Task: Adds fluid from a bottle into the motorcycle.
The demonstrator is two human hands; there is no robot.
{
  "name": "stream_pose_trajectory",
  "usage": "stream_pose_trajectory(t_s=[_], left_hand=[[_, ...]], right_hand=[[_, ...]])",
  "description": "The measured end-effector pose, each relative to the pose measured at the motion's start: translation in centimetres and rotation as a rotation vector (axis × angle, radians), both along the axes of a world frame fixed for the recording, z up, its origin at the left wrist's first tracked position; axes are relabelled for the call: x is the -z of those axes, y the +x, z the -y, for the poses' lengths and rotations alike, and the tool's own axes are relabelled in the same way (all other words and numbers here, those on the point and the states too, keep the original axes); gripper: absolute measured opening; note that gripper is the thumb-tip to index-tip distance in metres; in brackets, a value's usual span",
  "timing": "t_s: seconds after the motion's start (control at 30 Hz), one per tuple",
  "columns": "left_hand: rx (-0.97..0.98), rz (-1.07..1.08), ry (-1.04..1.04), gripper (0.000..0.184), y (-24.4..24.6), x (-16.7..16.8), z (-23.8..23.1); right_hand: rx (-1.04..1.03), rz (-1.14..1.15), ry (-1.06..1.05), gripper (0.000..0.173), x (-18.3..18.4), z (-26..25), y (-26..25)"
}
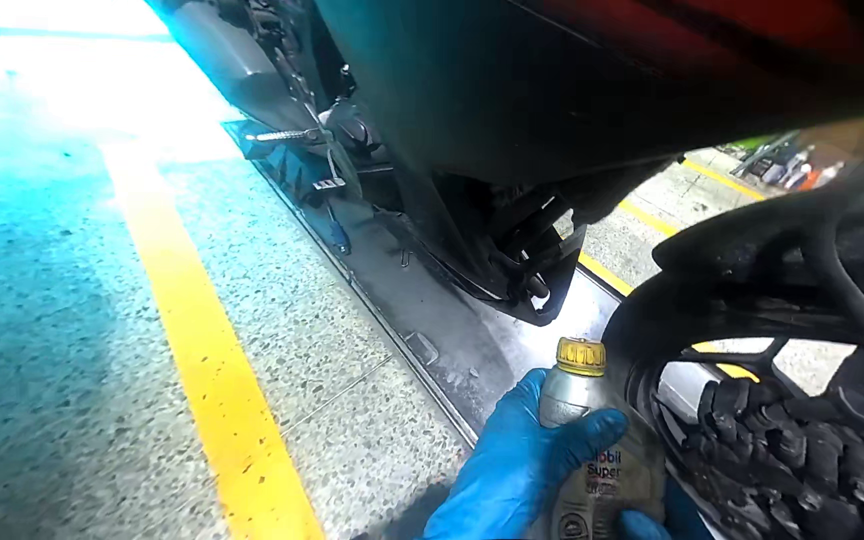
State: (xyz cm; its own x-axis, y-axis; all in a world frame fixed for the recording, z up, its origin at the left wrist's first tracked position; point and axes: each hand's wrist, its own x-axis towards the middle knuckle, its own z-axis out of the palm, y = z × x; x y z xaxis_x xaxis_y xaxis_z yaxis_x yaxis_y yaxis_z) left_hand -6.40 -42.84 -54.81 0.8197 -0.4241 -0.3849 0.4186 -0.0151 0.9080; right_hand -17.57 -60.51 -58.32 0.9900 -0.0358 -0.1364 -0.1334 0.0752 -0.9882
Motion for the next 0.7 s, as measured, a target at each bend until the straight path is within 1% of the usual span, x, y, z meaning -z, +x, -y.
stream_pose_trajectory(t_s=[0.07,0.1,0.17,0.23,0.33,0.4,0.43,0.5,0.57,0.63,0.7], left_hand=[[-0.07,-0.038,-0.029,0.056,0.6,-0.7,0.0],[-0.1,-0.05,-0.079,0.058,0.9,-0.7,0.0],[-0.137,-0.035,-0.191,0.062,1.4,-0.4,0.0],[-0.119,-0.017,-0.244,0.065,1.9,-0.7,0.1],[-0.053,0.006,-0.21,0.078,3.0,-1.5,0.6],[-0.065,0.031,-0.297,0.076,4.1,-1.2,1.4],[-0.087,0.046,-0.347,0.071,4.6,-1.2,1.9],[-0.113,0.025,-0.406,0.059,5.7,-1.5,2.5],[-0.118,-0.027,-0.427,0.052,6.5,-1.7,3.1],[-0.106,-0.053,-0.44,0.053,7.1,-1.6,3.4],[-0.134,-0.072,-0.443,0.059,7.1,-1.9,3.6]], right_hand=[[0.034,0.014,-0.102,0.059,-1.3,-0.4,1.3],[0.065,0.012,-0.124,0.053,-2.1,-0.6,2.1],[0.107,-0.011,-0.131,0.034,-3.9,-0.8,3.8],[0.189,-0.07,-0.115,0.024,-5.6,-0.8,5.4],[0.282,-0.119,0.004,0.027,-7.5,-0.6,7.9],[0.268,-0.101,0.079,0.031,-8.9,-0.7,9.2],[0.256,-0.085,0.102,0.033,-9.5,-0.8,9.7],[0.284,-0.033,0.062,0.032,-10.1,-0.9,10.7],[0.361,0.0,-0.065,0.03,-10.0,-0.8,11.5],[0.395,0.012,-0.156,0.029,-9.9,-0.5,11.9],[0.419,-0.016,-0.16,0.031,-10.1,-0.5,12.1]])
